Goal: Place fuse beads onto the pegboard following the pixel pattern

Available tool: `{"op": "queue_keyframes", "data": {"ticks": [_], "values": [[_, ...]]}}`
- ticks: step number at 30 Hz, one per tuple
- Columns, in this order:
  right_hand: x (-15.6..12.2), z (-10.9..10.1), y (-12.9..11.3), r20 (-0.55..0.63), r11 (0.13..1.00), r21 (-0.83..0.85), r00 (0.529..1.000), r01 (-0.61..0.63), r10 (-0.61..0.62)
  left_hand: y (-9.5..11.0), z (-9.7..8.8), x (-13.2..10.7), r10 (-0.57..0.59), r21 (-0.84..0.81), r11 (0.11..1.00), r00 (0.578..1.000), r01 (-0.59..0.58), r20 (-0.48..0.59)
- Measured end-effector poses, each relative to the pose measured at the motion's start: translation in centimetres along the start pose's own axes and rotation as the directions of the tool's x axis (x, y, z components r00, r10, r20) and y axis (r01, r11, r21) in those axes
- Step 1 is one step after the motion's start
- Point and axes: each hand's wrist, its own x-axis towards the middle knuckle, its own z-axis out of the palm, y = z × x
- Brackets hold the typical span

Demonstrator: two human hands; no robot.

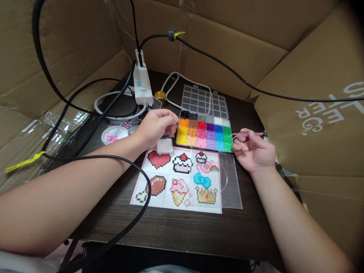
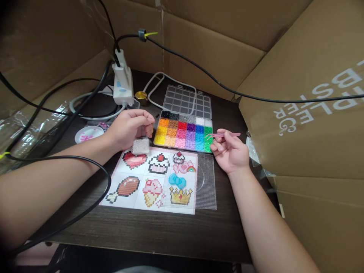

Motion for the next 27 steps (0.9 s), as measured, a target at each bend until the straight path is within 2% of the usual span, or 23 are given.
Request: {"op": "queue_keyframes", "data": {"ticks": [27], "values": [[0.10,-0.38,0.11,0.038,0.999,-0.042,0.999,0.024,-0.023,-0.21,-0.06,0.06,-0.001,-0.013,1.000,1.000,0.001,-0.002]]}}
